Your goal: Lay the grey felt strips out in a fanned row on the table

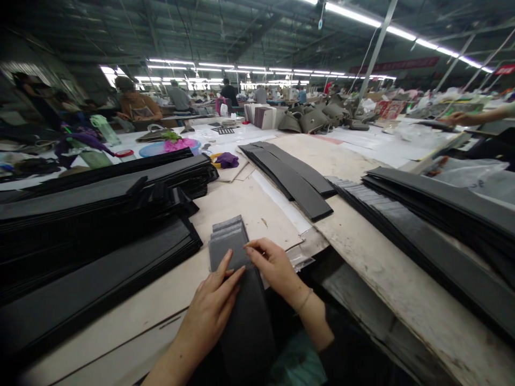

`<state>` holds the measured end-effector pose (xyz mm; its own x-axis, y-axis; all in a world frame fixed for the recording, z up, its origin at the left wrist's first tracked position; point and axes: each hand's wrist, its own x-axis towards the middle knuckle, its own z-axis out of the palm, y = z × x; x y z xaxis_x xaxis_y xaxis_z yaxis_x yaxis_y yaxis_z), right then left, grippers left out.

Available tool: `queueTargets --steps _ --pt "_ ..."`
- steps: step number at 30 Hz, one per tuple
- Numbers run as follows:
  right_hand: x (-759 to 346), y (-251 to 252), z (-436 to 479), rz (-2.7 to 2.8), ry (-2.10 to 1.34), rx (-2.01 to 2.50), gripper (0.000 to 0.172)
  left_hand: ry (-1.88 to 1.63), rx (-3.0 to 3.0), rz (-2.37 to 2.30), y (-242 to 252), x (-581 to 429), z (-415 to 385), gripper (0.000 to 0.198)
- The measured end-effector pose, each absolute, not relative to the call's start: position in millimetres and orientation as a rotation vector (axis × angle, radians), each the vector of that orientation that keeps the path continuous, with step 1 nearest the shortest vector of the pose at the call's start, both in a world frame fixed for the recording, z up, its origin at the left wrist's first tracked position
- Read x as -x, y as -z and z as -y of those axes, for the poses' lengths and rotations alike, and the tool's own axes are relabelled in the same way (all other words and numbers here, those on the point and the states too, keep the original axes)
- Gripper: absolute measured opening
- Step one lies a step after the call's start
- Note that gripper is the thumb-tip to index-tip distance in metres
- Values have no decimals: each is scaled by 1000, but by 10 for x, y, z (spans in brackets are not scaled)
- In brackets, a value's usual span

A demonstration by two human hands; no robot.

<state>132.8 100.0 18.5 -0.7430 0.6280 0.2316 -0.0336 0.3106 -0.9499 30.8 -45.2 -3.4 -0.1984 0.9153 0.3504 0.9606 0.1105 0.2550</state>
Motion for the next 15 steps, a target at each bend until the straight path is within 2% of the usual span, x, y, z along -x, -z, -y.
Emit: queueTargets --steps 4,9,15 --pt "-1177 -74 -881 2180 -1458 417 16 649 1922 2264 42 -302 458 45" --pt "-1158 -20 -933 2178 -1333 494 19 645 1941 2282 16 -308 450 44" --pt "-1117 16 -1079 2308 -924 388 13 764 1977 2316 -65 -357 450 33"
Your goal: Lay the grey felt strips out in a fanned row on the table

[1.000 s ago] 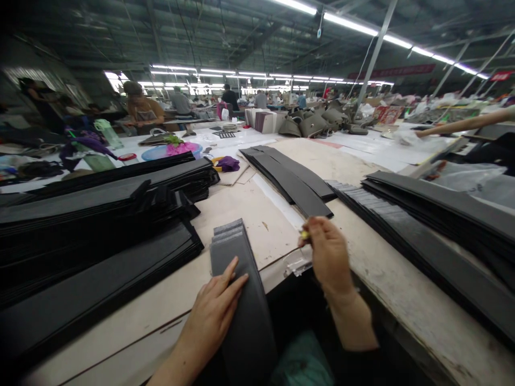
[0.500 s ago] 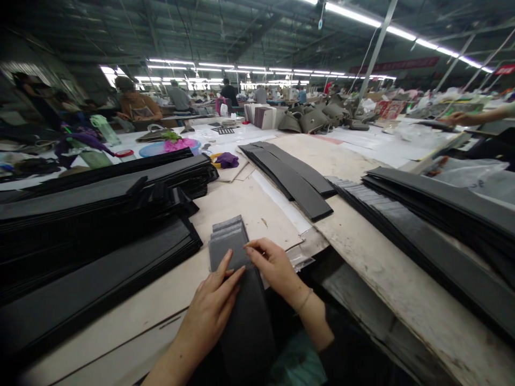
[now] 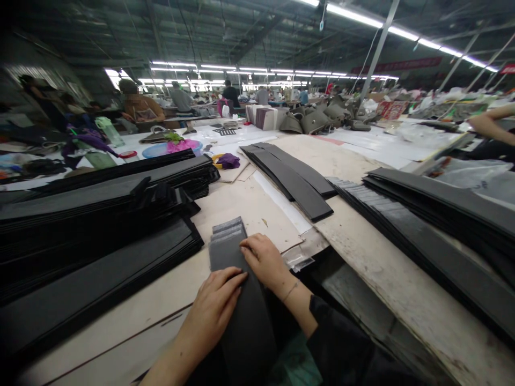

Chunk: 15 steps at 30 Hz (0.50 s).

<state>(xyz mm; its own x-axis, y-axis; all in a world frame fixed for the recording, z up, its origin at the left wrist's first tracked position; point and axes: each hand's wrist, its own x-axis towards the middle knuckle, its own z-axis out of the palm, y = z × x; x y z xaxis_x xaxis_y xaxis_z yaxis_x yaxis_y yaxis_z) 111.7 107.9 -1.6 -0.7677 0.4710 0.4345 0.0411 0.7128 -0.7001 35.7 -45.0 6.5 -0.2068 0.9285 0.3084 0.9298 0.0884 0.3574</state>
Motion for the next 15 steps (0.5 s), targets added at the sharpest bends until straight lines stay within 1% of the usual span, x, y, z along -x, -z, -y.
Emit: queueTargets --steps 3,6,10,13,15 --pt "-1143 -5 -1045 2422 -800 344 8 798 2024 2356 -82 -435 506 32" --pt "-1206 -1 -957 2449 -745 376 5 828 2097 2380 -134 -514 600 31" --pt "-1268 29 -894 2436 -737 363 5 854 2231 2400 -356 -432 684 28" --pt "-1275 41 -905 2431 -734 363 7 795 2122 2414 -570 -163 637 27" --pt "-1273 43 -917 2436 -731 371 8 675 1972 2423 -663 52 551 27"
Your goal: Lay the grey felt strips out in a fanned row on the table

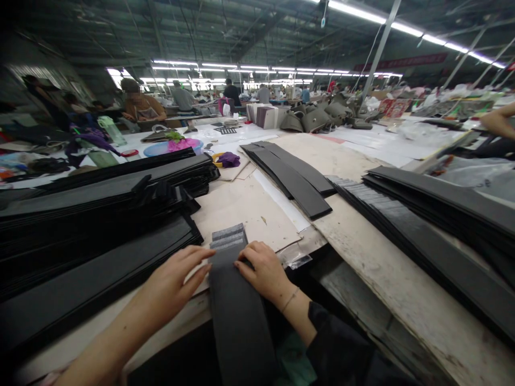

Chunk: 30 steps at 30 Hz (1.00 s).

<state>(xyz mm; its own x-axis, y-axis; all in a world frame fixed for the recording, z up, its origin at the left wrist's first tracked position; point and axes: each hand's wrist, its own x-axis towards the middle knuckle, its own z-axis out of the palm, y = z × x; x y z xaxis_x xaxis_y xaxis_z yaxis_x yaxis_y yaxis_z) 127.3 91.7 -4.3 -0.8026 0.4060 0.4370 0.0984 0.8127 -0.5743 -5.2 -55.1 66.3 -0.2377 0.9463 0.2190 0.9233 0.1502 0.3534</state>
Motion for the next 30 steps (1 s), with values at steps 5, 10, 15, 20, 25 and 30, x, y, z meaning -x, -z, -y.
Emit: queueTargets --steps 5,10,15,20,25,30 --pt "-1288 43 -918 2452 -716 371 7 -319 -1822 -2528 -612 330 329 28" --pt "-1314 45 -911 2457 -688 339 7 -252 -1720 -2530 -498 302 249 23" --pt "-1309 67 -919 2463 -653 328 7 -229 -1529 -2488 -544 402 120 28" --pt "-1306 79 -919 2455 -635 323 6 -220 -1503 -2292 -579 401 -114 34" --pt "-1298 110 -931 2458 -597 330 4 -249 -1652 -2165 -550 174 -359 31" --pt "-1297 123 -932 2455 -590 328 5 -335 -1765 -2071 -508 149 -429 41"
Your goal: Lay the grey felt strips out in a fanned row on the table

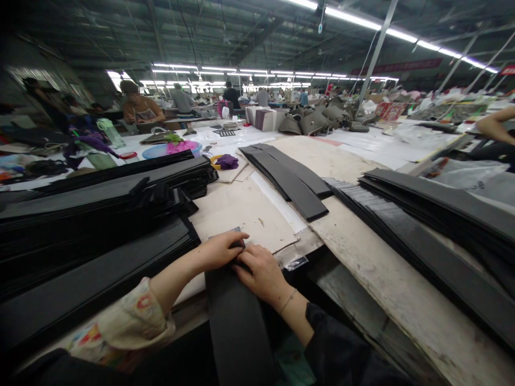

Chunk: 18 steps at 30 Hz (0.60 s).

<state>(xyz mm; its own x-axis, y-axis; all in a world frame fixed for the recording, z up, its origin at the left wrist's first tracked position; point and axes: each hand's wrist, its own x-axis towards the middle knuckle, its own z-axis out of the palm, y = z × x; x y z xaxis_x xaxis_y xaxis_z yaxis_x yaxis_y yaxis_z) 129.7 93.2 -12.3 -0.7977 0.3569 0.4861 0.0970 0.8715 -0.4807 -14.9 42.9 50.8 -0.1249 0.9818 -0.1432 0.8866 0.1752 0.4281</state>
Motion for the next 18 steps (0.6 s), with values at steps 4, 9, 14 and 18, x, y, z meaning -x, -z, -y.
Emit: queueTargets --steps 4,9,14,18 --pt "-1304 104 -920 2440 -619 342 5 -306 -1666 -2144 -474 295 -380 35" --pt "-1304 102 -915 2433 -618 350 5 -396 -1680 -2151 -435 320 -337 33" --pt "-1305 101 -914 2442 -619 342 5 -384 -1783 -2210 -391 244 -280 30" --pt "-1305 101 -918 2443 -622 349 5 -369 -1887 -2226 -347 201 -217 27"
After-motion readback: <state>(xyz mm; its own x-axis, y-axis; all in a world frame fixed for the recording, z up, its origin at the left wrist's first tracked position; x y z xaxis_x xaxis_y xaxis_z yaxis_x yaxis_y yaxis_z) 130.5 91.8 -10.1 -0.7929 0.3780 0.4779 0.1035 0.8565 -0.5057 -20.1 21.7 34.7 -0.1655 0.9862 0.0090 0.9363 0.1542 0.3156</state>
